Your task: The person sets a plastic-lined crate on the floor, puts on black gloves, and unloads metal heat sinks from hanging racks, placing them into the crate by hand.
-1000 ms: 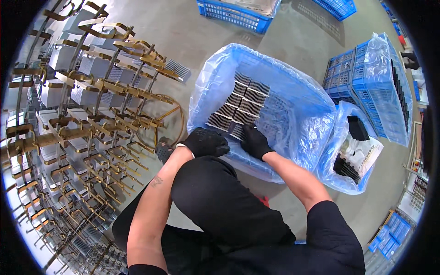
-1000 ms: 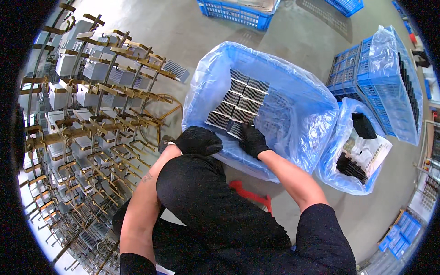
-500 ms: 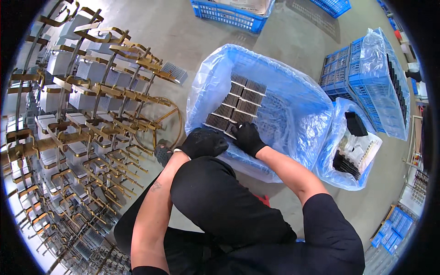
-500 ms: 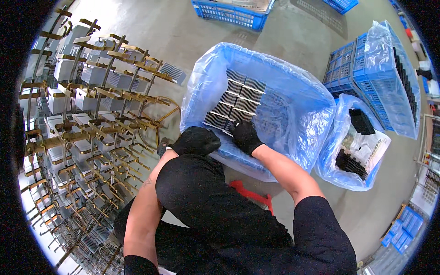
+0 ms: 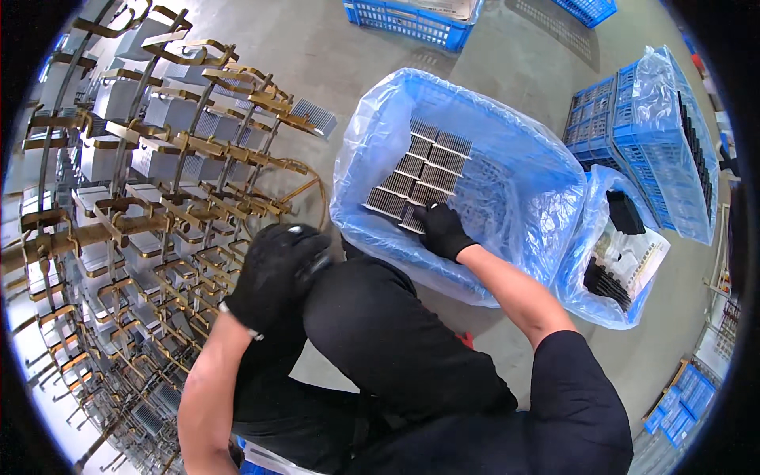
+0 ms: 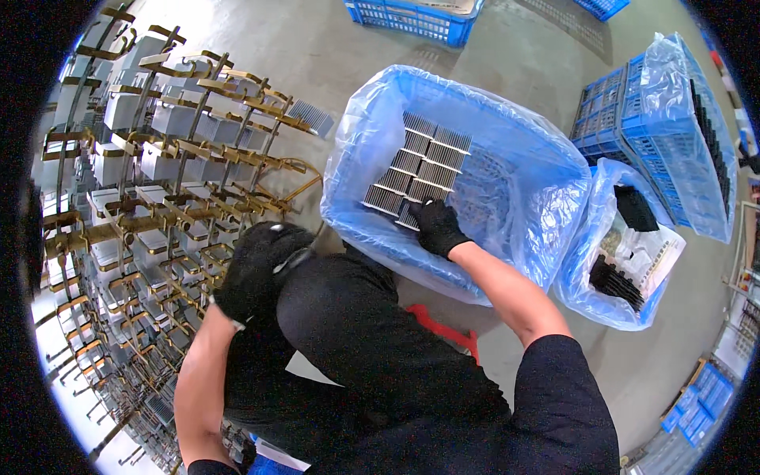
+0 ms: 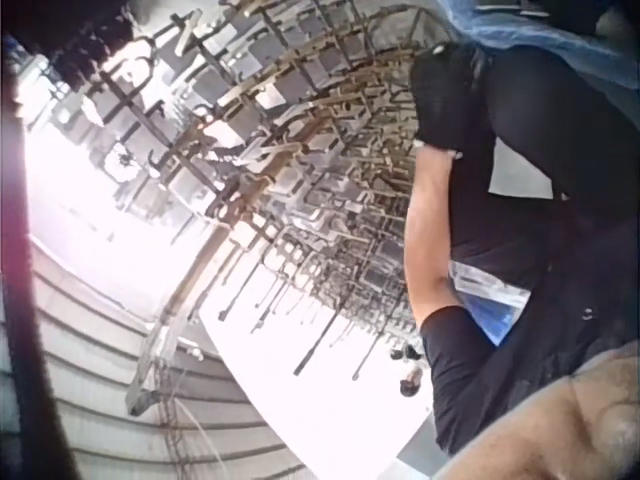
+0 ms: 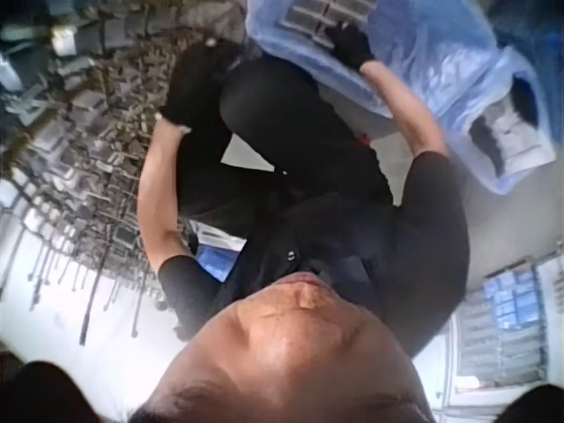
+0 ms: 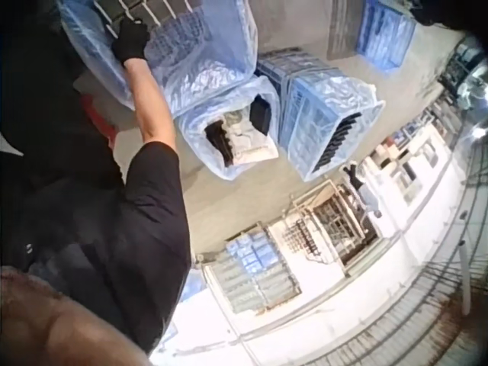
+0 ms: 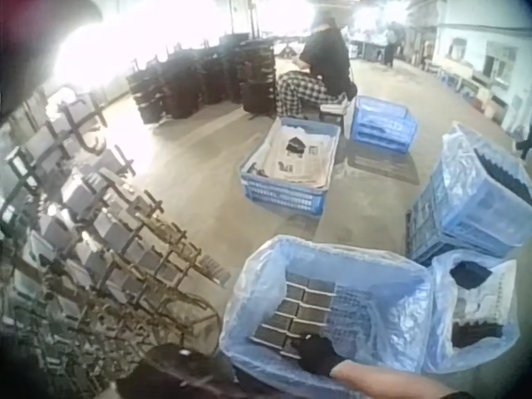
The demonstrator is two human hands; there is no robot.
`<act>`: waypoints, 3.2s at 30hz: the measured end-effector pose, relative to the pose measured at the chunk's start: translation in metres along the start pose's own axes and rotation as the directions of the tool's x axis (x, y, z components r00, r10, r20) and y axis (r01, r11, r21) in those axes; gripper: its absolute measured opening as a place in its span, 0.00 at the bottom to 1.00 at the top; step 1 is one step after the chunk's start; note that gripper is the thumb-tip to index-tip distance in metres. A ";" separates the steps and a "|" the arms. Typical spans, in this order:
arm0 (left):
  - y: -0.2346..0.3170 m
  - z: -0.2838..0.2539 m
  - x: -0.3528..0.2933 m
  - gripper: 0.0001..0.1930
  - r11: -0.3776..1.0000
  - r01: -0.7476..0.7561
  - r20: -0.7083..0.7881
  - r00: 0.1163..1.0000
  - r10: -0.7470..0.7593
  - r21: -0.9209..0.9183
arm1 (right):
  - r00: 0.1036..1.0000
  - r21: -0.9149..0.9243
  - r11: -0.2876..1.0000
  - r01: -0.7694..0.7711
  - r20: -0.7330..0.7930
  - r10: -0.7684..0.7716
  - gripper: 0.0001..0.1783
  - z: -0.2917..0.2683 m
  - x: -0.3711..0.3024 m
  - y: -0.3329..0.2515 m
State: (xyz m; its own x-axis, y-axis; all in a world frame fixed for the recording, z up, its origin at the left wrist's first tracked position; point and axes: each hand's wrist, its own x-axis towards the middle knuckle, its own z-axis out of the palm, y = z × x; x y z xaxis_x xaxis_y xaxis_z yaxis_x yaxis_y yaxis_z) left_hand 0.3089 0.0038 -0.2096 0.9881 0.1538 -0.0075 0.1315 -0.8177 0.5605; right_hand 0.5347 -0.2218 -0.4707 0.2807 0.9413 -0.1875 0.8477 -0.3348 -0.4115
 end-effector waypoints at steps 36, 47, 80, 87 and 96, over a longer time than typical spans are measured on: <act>0.027 -0.020 -0.045 0.11 0.964 0.232 -0.023 0.973 -0.231 0.127 | 0.820 0.663 0.516 -0.543 0.287 0.494 0.32 0.057 -0.024 0.195; 0.011 -0.011 -0.028 0.17 0.961 0.275 0.078 0.958 -0.275 0.006 | 0.576 0.698 0.373 -0.612 0.069 0.815 0.40 -0.005 -0.097 0.302; -0.091 0.073 0.022 0.18 0.806 0.334 -0.172 0.869 -0.464 -0.488 | 0.908 0.266 0.903 0.338 -0.344 -0.239 0.32 -0.175 0.133 -0.093; -0.113 0.099 0.129 0.17 0.210 0.190 -0.033 0.662 -0.749 -0.959 | 0.980 0.084 0.981 0.174 -0.113 -0.164 0.49 -0.085 0.252 -0.080; -0.185 0.129 0.155 0.13 0.288 0.030 -0.250 0.417 -0.874 -0.957 | 0.993 0.191 0.974 0.119 -0.026 -0.117 0.47 -0.054 0.285 -0.087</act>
State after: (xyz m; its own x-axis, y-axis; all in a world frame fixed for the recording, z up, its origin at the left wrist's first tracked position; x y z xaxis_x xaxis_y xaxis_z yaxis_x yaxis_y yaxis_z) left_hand 0.4482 0.1072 -0.4209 0.2772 0.9173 -0.2859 -0.0095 0.3002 0.9538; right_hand 0.5650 0.0783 -0.4406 0.1916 0.9747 -0.1151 0.7732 -0.2221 -0.5940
